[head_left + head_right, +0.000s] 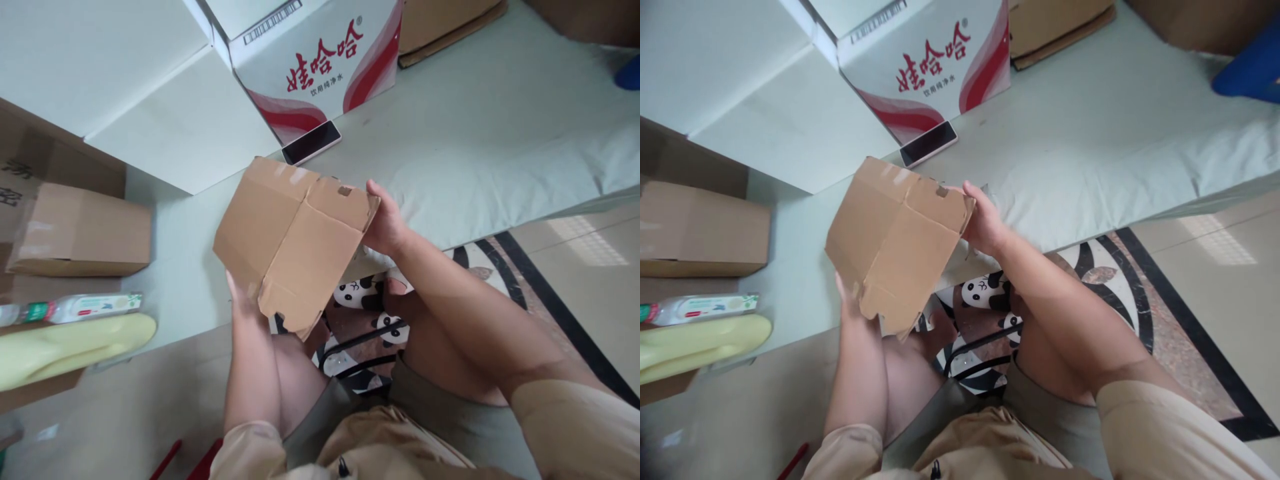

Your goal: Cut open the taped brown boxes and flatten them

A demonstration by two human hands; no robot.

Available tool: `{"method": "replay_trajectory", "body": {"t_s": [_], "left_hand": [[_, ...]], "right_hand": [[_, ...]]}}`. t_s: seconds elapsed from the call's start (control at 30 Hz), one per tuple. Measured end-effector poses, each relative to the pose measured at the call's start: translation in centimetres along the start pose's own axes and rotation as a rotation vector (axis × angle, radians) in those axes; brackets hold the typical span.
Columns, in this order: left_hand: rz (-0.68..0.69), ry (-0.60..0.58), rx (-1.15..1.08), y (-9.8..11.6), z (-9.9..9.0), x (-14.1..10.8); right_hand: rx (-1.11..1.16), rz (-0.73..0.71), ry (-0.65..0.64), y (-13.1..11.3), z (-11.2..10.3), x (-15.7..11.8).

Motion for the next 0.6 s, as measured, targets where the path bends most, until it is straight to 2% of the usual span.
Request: {"method": "replay_trajectory", "body": {"t_s": [0.1,0.2,0.27,0.33,0.43,0.53,0.6], "left_hand": [[-0.031,0.068,-0.113,0.2,-0.2,1.2],[0.095,0.110,-0.205,1.2,-0.4,0.8],[0.159,0.063,-0.263,1.7,-0.3,0.5],[0.081,0.050,-0.306,1.3,-0.3,0.6],[-0.037,0.107,-0.279,0.2,-0.7,1.3],[-0.082,0.163,-0.234,-0.8,-0.8,2.1],[-0.096,0.153,-0.254,-1.3,-0.6,2.6]], "right_hand": [[-0.035,-0.029,0.020,0.3,-0.4,0.3],[-0.130,-0.073,0.119,0.8,-1.0,0.5],[-0.177,-0.105,0.180,1.0,-1.3,0.6],[-0.197,-0.153,0.219,1.0,-1.3,0.5],[-0.221,-0.201,0.245,0.7,-1.2,0.1],[-0.229,-0.215,0.224,0.8,-0.9,-0.5],[-0.256,-0.215,0.193,1.1,-0.6,-0.9]]}}
Point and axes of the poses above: each hand's wrist, its own x-axis towards the middle knuckle, its own z-axis out of the palm, y = z × x, the point moved 5 cm from there along x, towards the middle knuckle, and after that the axes turned 9 degrees about x, right-handed, at the moved point
